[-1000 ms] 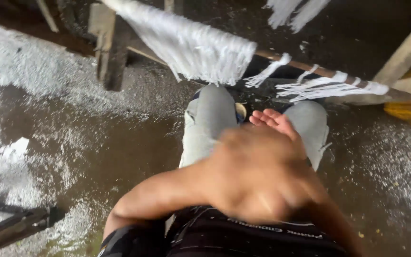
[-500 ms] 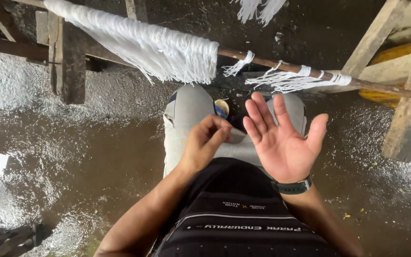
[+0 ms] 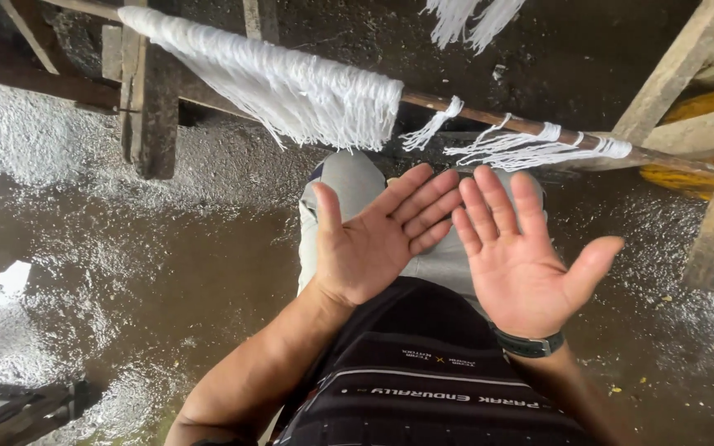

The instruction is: Manually separating and aligning individual candle wicks on a wooden frame to prepare them for dipping or pouring.

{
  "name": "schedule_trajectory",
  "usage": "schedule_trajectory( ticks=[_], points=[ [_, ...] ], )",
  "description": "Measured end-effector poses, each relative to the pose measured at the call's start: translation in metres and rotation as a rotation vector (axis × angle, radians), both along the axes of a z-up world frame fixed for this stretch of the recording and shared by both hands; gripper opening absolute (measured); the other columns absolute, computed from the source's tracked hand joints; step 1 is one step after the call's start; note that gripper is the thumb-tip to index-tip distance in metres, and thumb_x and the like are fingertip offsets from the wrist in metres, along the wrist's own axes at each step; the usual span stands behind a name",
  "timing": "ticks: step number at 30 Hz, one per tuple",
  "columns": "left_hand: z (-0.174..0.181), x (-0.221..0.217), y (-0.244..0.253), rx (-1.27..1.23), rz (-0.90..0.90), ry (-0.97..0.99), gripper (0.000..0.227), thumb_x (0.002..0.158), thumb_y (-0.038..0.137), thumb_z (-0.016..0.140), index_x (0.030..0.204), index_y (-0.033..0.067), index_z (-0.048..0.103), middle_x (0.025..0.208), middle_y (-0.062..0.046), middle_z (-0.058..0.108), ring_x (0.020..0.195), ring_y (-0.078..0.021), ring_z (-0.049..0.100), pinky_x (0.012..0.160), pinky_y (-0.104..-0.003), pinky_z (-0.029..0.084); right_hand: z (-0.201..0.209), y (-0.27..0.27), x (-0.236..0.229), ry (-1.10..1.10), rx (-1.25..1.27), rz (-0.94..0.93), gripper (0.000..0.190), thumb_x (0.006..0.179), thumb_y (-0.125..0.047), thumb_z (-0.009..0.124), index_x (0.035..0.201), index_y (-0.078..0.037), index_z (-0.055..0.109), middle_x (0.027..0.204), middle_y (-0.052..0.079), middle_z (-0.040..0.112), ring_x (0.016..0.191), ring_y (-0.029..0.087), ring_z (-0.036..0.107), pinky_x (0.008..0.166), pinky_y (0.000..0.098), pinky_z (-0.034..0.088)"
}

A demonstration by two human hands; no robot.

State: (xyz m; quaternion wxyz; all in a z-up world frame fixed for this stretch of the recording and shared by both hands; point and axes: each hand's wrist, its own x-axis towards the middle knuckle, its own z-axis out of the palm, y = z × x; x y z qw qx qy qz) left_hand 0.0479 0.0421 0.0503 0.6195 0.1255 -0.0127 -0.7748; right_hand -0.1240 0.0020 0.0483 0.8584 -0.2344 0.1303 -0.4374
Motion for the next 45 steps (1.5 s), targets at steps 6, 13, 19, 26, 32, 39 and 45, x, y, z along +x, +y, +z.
schedule_trajectory(
  ticks=[6,13,19,26,32,39,45],
  points=[
    [0.015,0.005,0.004,-0.156,-0.032,0.031,0.097,0.065,0.074,0.022,0.135,0.0060,0.021,0.143,-0.020,0.016,0.134,-0.0322,0.019,0.113,-0.045,0.015,0.016,-0.002,-0.002,-0.088,-0.028,0.049,0.083,0.075,-0.065,0.028,0.136,-0.011,0.011,0.145,0.016,0.002,0.137,0.029,0.000,0.114,0.0432,0.000],
    [0.019,0.009,0.006,-0.213,-0.021,0.041,0.102,0.062,0.075,0.016,0.135,0.0046,0.016,0.143,-0.020,0.013,0.134,-0.0342,0.017,0.112,-0.047,0.017,0.028,0.000,-0.002,-0.238,-0.041,0.106,0.086,0.076,-0.066,0.026,0.136,-0.010,0.004,0.144,0.014,-0.005,0.136,0.029,-0.007,0.112,0.0452,-0.004],
    [0.017,0.012,0.005,-0.161,0.014,-0.009,0.101,0.062,0.074,0.018,0.135,0.0046,0.020,0.141,-0.021,0.020,0.131,-0.0342,0.024,0.108,-0.046,0.023,0.033,0.003,0.003,-0.259,0.035,0.089,0.085,0.075,-0.067,0.027,0.136,-0.012,0.003,0.143,0.015,-0.007,0.135,0.029,-0.009,0.111,0.0460,-0.006],
    [0.005,-0.007,0.010,-0.229,-0.122,-0.671,0.077,0.077,0.050,0.053,0.130,0.0009,0.027,0.131,-0.012,0.036,0.111,-0.0201,0.044,0.090,-0.032,0.041,0.034,0.004,0.012,-0.201,-0.024,0.079,0.081,0.078,-0.066,0.029,0.137,-0.013,0.010,0.145,0.016,-0.002,0.136,0.030,-0.003,0.112,0.0488,-0.004],
    [0.018,-0.035,0.008,-0.219,-0.392,-1.173,0.052,0.061,0.045,0.060,0.098,0.0081,0.054,0.080,-0.002,0.060,0.072,-0.0100,0.054,0.057,-0.024,0.044,0.029,0.002,0.021,-0.163,-0.098,0.088,0.084,0.077,-0.067,0.023,0.137,-0.012,0.004,0.143,0.019,-0.002,0.135,0.033,-0.001,0.111,0.0472,0.002],
    [0.018,-0.041,-0.001,-0.228,-0.287,-1.181,0.032,0.067,0.041,0.059,0.069,0.0096,0.055,0.057,0.001,0.051,0.054,-0.0070,0.049,0.044,-0.022,0.037,0.026,0.006,0.013,-0.128,-0.099,0.074,0.085,0.077,-0.070,0.019,0.138,-0.011,0.009,0.145,0.018,0.003,0.135,0.033,0.005,0.110,0.0448,0.012],
    [-0.012,-0.064,0.001,-0.104,-0.116,-0.922,0.025,0.074,0.038,0.058,0.080,0.0134,0.053,0.070,0.003,0.052,0.068,-0.0049,0.049,0.054,-0.019,0.041,0.007,0.026,0.032,0.148,-0.384,-0.199,0.077,0.086,-0.059,0.013,0.132,0.001,0.026,0.131,0.029,0.034,0.124,0.040,0.037,0.101,0.0420,0.038]
  ],
)
